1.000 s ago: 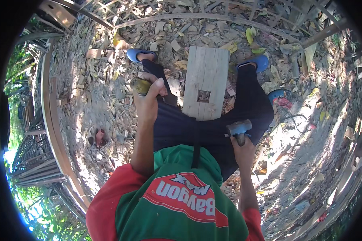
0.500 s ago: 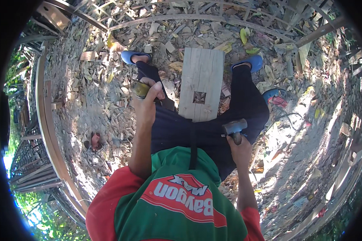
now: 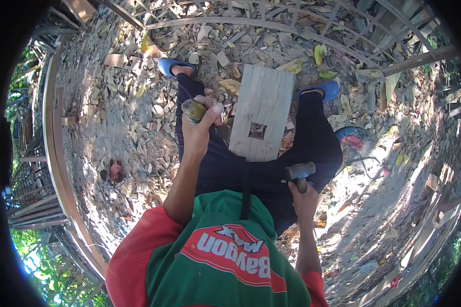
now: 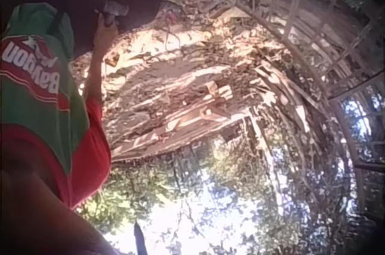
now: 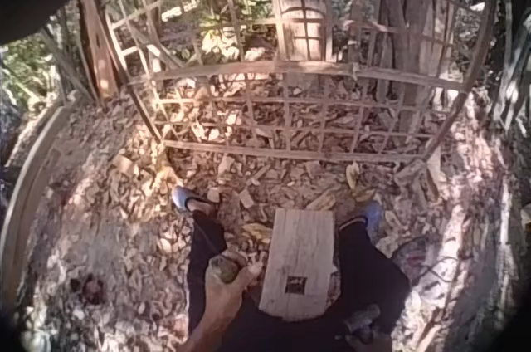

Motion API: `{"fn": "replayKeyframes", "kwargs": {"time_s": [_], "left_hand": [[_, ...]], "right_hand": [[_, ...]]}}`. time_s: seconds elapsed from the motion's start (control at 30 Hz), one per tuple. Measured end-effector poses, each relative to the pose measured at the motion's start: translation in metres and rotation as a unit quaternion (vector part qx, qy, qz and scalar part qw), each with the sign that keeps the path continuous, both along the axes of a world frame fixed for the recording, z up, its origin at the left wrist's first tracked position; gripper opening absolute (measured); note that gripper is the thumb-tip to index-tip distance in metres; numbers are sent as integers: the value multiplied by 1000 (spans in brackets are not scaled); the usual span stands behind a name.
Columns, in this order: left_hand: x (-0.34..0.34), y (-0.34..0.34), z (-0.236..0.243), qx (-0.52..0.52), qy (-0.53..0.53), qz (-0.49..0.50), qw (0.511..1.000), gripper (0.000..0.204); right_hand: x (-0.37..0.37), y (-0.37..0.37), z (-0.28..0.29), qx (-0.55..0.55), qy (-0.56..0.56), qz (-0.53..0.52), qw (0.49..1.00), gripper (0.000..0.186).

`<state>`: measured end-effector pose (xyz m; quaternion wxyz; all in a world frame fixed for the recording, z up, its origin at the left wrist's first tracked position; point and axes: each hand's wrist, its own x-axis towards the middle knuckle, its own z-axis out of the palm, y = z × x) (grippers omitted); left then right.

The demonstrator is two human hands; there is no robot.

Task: The person uses a hammer to drive a chisel into a piece of wood held between their legs.

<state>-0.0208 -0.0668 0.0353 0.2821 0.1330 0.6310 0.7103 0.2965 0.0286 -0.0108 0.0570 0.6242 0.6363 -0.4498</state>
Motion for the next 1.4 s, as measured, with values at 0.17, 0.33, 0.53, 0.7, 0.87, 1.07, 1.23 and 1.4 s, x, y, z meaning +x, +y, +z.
{"fn": "replayKeyframes", "kwargs": {"time_s": [0.17, 0.33, 0.53, 0.7, 0.87, 1.07, 1.23, 1.4], "left_hand": [[20, 2, -9, 34, -42, 15, 998, 19], [42, 15, -41, 68, -20, -5, 997, 20], [53, 30, -60, 62, -28, -70, 995, 19], [59, 42, -75, 45, 42, -92, 994, 17], [66, 41, -69, 94, 1, -47, 994, 18], [76, 48, -123, 80, -6, -72, 994, 36], [82, 54, -123, 73, 29, -83, 993, 35], [80, 54, -101, 72, 5, -114, 991, 35]], "right_hand": [[-13, 2, 16, -22, 6, -13, 1000, 38], [-3, 4, 13, -70, 44, -57, 995, 30], [-34, 11, 56, -14, 183, -48, 982, 17], [-86, 27, 135, 87, 272, 48, 957, 18], [-136, 18, 201, 233, 316, 178, 902, 28], [-162, 17, 169, 287, 107, 403, 862, 28], [-149, 33, 158, 290, 113, 410, 857, 30], [-144, 31, 142, 257, 102, 334, 901, 37]]}}
